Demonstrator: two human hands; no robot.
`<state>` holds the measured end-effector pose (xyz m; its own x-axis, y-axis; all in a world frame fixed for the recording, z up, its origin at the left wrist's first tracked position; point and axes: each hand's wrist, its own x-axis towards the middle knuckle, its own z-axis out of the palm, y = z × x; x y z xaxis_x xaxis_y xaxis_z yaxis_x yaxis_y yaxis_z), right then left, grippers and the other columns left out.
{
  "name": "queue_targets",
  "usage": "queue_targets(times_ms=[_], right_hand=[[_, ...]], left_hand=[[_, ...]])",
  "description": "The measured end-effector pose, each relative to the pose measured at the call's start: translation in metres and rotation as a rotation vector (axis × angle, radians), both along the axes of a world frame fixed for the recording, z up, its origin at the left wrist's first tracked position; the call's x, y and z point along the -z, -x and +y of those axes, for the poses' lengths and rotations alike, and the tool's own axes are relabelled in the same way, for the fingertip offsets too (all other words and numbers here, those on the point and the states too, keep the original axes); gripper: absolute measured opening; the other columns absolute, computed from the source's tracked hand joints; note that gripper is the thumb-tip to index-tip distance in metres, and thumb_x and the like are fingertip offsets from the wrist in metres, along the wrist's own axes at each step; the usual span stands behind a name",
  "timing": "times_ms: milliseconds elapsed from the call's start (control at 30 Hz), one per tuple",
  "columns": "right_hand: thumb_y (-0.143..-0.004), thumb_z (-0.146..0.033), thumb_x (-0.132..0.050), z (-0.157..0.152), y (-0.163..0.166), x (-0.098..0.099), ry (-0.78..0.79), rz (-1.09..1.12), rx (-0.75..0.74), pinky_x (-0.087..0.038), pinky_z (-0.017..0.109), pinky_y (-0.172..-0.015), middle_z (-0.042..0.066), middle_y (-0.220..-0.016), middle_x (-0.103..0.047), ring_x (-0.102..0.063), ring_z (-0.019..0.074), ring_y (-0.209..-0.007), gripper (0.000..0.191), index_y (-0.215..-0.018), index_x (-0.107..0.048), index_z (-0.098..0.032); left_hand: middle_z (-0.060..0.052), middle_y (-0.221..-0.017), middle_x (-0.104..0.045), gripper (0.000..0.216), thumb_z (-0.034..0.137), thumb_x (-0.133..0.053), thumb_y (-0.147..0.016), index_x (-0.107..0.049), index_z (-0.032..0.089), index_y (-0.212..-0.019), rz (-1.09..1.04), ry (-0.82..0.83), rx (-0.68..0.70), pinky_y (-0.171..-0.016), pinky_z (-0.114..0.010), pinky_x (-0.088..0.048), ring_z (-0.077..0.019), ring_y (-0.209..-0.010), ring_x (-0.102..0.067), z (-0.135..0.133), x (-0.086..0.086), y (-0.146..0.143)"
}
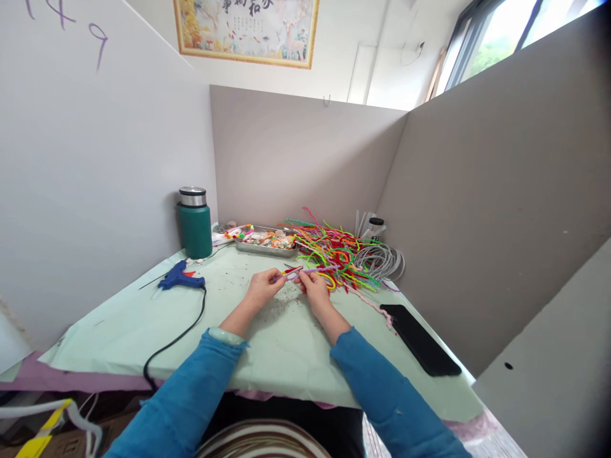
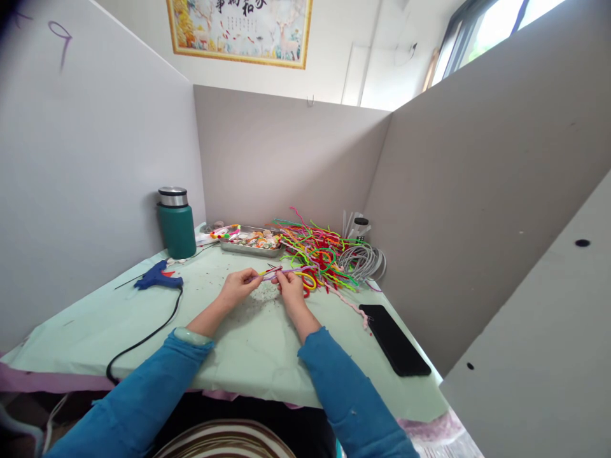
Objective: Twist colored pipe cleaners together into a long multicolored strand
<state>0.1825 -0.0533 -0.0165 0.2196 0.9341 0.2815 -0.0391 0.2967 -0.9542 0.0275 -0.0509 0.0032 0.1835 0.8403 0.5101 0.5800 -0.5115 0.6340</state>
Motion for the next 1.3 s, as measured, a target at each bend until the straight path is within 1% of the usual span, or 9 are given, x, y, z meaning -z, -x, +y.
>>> queue_targets(times_ms=[200,400,567,667,733,800,933,1100,1300], right_hand=[[-0.067,-0.044,-0.061,0.002,-0.006,-0.001,0.017,0.111,-0.009,-0.029,0.020,-0.040,0.001,-0.059,-0.060,-0.038,0.0071,-0.042,0.030,-0.065,-0.056,-0.015],[-0.067,-0.044,-0.061,0.003,-0.011,-0.004,0.081,0.225,-0.062,-0.032,0.021,-0.040,0.002,-0.063,-0.062,-0.043,0.0085,-0.042,0.028,-0.069,-0.055,-0.017],[-0.066,-0.044,-0.061,0.004,-0.013,-0.006,0.075,0.200,-0.046,-0.028,0.022,-0.039,-0.001,-0.053,-0.056,-0.041,0.0087,-0.041,0.029,-0.071,-0.061,-0.016],[-0.069,-0.045,-0.058,0.004,-0.014,-0.005,0.012,0.043,0.078,-0.027,0.022,-0.042,-0.003,-0.049,-0.051,-0.039,0.0092,-0.043,0.029,-0.069,-0.063,-0.016],[-0.072,-0.045,-0.055,0.004,-0.014,-0.004,-0.067,-0.123,0.184,-0.031,0.023,-0.048,-0.002,-0.052,-0.053,-0.044,0.0110,-0.049,0.030,-0.067,-0.064,-0.017],[-0.075,-0.046,-0.052,0.002,-0.014,-0.004,-0.146,-0.273,0.245,-0.035,0.024,-0.054,-0.001,-0.057,-0.057,-0.048,0.0128,-0.055,0.032,-0.067,-0.064,-0.018],[-0.081,-0.045,-0.046,0.001,-0.012,-0.003,-0.234,-0.430,0.227,-0.037,0.025,-0.060,0.001,-0.063,-0.060,-0.051,0.0144,-0.061,0.034,-0.070,-0.064,-0.018],[-0.079,-0.038,-0.053,0.004,-0.011,0.002,-0.283,-0.658,0.236,-0.037,0.028,-0.070,0.004,-0.077,-0.063,-0.052,0.0178,-0.078,0.023,-0.074,-0.065,-0.019],[-0.083,-0.036,-0.050,0.000,-0.012,0.002,-0.296,-0.966,0.232,-0.033,0.030,-0.072,0.004,-0.070,-0.060,-0.048,0.0183,-0.078,0.032,-0.058,-0.060,-0.019]], left_hand=[[0.004,-0.052,-0.051,0.026,0.037,-0.051,-0.073,-0.064,0.015,-0.069,0.074,-0.044,0.000,-0.051,-0.018,-0.029,-0.0069,-0.050,-0.040,-0.004,-0.002,0.000],[0.003,-0.051,-0.052,0.025,0.035,-0.051,-0.074,-0.064,0.014,-0.070,0.068,-0.074,0.028,-0.051,-0.018,-0.030,-0.0064,-0.049,-0.040,-0.005,-0.002,0.000],[0.003,-0.052,-0.052,0.023,0.033,-0.051,-0.075,-0.063,0.015,-0.068,0.120,-0.124,0.087,-0.052,-0.017,-0.030,-0.0061,-0.049,-0.041,-0.005,0.000,0.000],[0.003,-0.055,-0.053,0.022,0.031,-0.049,-0.076,-0.062,0.015,-0.067,0.200,-0.167,0.114,-0.054,-0.018,-0.030,-0.0067,-0.051,-0.041,-0.006,0.001,0.001],[0.002,-0.056,-0.053,0.022,0.029,-0.049,-0.076,-0.060,0.016,-0.064,0.270,-0.203,0.123,-0.055,-0.019,-0.029,-0.0076,-0.053,-0.042,-0.006,0.001,0.000],[0.001,-0.056,-0.052,0.022,0.028,-0.048,-0.077,-0.058,0.016,-0.061,0.329,-0.229,0.128,-0.056,-0.020,-0.029,-0.0086,-0.054,-0.042,-0.006,0.001,0.000],[0.001,-0.057,-0.052,0.023,0.027,-0.045,-0.078,-0.056,0.017,-0.061,0.376,-0.237,0.131,-0.056,-0.021,-0.028,-0.0095,-0.055,-0.042,-0.006,0.001,0.000],[0.000,-0.059,-0.054,0.020,0.028,-0.046,-0.078,-0.057,0.017,-0.064,0.394,-0.247,0.106,-0.057,-0.021,-0.028,-0.0101,-0.056,-0.044,-0.006,0.003,0.001],[-0.001,-0.058,-0.055,0.022,0.028,-0.046,-0.079,-0.057,0.017,-0.064,0.446,-0.233,0.086,-0.057,-0.022,-0.028,-0.0107,-0.056,-0.044,-0.007,0.002,0.000]])
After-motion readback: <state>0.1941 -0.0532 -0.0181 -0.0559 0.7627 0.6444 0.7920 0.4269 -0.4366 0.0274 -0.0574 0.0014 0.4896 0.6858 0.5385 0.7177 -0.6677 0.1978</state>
